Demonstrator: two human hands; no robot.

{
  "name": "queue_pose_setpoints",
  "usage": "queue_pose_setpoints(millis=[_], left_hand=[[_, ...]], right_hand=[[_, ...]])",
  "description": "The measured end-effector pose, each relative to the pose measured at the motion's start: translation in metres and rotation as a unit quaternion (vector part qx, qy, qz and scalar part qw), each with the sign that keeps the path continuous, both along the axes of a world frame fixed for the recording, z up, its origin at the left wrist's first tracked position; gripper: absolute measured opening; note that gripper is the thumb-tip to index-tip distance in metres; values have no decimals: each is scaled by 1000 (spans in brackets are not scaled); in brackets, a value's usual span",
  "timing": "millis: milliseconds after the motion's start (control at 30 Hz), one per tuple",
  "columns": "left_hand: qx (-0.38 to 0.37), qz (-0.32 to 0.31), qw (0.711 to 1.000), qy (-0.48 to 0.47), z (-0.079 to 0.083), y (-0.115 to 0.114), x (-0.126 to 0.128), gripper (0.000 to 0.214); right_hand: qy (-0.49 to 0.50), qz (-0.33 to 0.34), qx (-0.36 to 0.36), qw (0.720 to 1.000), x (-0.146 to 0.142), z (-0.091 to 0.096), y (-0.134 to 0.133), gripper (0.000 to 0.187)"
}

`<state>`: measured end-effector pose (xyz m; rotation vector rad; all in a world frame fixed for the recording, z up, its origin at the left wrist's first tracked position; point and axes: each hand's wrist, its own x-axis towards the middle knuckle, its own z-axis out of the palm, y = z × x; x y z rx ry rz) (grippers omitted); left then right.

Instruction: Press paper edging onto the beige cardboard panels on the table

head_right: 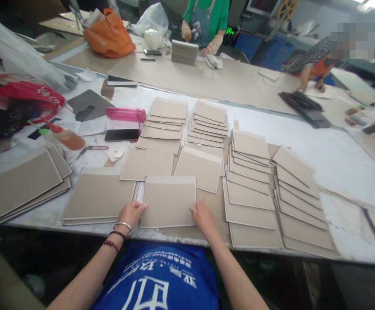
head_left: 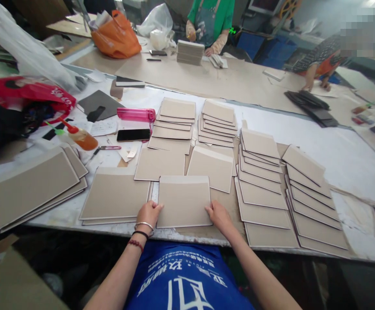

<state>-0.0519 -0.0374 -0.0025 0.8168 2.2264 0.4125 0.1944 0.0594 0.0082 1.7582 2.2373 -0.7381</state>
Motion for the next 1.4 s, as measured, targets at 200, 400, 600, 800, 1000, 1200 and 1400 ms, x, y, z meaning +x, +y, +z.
queue_pose_setpoints(millis=[200, 400, 600, 800, 1000, 1200, 1400], left_hand=[[1, 12, 1000, 6, 3, 1, 2, 22], [1, 25, 1000, 7, 2, 2, 2, 22], [3, 17, 1000, 0, -2, 2, -1, 23], [1, 8, 1000, 6, -6, 2, -2, 24], [-5, 7, 1000, 8, -4, 2, -1, 24], [-6, 14, 1000, 8, -1, 2, 0, 24], [-7, 24, 1000, 14, -2, 3, 0, 23]], right_hand=[[-6, 13, -3, 1000, 0, -3, 2, 15], [-21, 24, -17, 999, -1, -2, 5, 15], [-1, 10, -13, 1000, -1, 1, 4, 13], [5, -4, -11, 1000, -1, 0, 4, 13], [6, -9, -9, 1000, 0, -2, 3, 15], [-2, -5, -13, 1000, 0, -4, 4, 14], [3, 6, -12, 1000, 1, -7, 6, 13]])
